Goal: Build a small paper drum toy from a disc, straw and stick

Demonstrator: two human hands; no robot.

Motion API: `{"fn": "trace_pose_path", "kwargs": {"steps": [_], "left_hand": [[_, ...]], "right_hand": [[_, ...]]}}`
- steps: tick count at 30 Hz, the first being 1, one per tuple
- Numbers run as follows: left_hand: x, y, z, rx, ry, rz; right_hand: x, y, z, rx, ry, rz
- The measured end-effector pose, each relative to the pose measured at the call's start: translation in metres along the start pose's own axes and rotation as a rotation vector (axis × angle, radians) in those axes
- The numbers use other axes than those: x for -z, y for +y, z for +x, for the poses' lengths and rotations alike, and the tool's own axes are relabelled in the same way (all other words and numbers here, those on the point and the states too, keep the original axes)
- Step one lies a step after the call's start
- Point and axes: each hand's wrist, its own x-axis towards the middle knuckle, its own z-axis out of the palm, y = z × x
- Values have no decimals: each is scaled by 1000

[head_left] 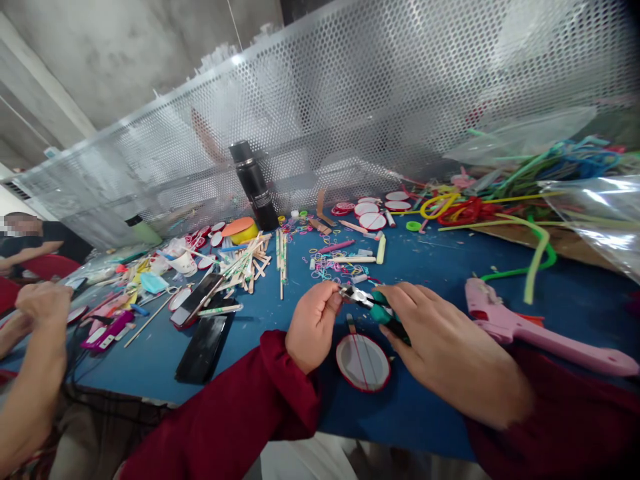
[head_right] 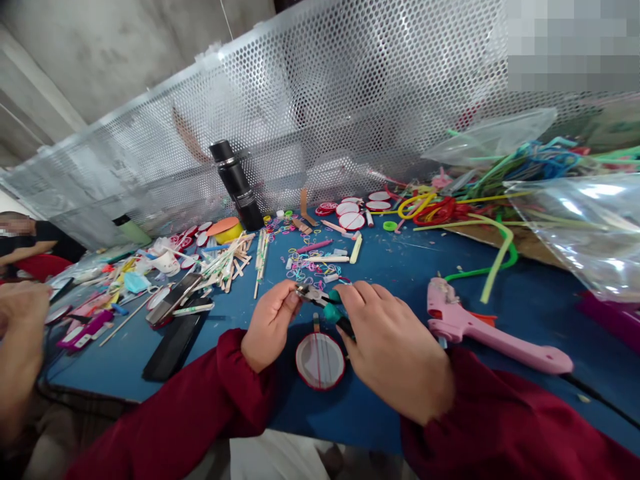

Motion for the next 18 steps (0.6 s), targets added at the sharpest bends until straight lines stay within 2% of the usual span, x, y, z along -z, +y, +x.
{"fn": "trace_pose_path", "kwargs": {"steps": [12, 18], "left_hand": [[3, 8, 0, -15, -44, -16], [4, 8, -1, -12, -55, -42]], "right_hand": [[1, 0, 0, 32, 59, 33], [-1, 3, -1, 43, 34, 58]]}}
